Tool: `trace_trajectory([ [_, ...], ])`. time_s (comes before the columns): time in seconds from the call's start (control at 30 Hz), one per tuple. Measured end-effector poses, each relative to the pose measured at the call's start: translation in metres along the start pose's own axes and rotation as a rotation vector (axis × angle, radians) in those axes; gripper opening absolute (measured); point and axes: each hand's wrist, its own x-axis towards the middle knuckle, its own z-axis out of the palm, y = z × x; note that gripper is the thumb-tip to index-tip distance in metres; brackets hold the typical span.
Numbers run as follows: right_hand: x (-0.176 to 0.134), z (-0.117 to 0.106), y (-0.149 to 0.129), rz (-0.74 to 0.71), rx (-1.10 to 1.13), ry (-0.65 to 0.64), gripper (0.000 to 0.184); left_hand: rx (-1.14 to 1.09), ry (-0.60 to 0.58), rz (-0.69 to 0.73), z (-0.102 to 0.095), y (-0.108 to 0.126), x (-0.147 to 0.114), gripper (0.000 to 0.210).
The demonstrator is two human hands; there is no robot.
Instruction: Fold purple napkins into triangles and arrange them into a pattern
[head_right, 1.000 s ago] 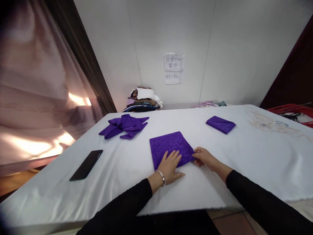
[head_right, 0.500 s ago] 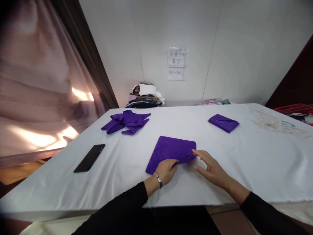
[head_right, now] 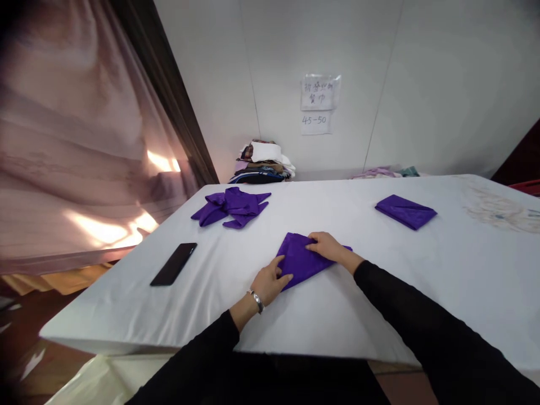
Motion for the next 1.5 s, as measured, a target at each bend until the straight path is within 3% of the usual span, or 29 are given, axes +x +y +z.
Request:
trace_trajectory([
  [0.2,0.036,0.017,0.006,0.031,-0.113,0.015,0.015,0.05,0.11,-0.027,-0.009,-0.028,-0.022,0.061],
  [0.43,0.037,0.03,0.011,0.093,-0.199,0.087,0.042,-0.023,0.259,0.062,-0.006,-0.051,-0.036,0.05],
  [1.07,0.036,0.039,0.006,0.095,-0.321,0.201,0.047,0.056,0.296,0.161,0.001,-0.058,-0.04,0.046],
  [1.5,0.036,0.043,0.014,0.044,-0.362,0.251,0.046,0.135,0.294,0.147,-0.003,-0.054,-0.043,0.034],
])
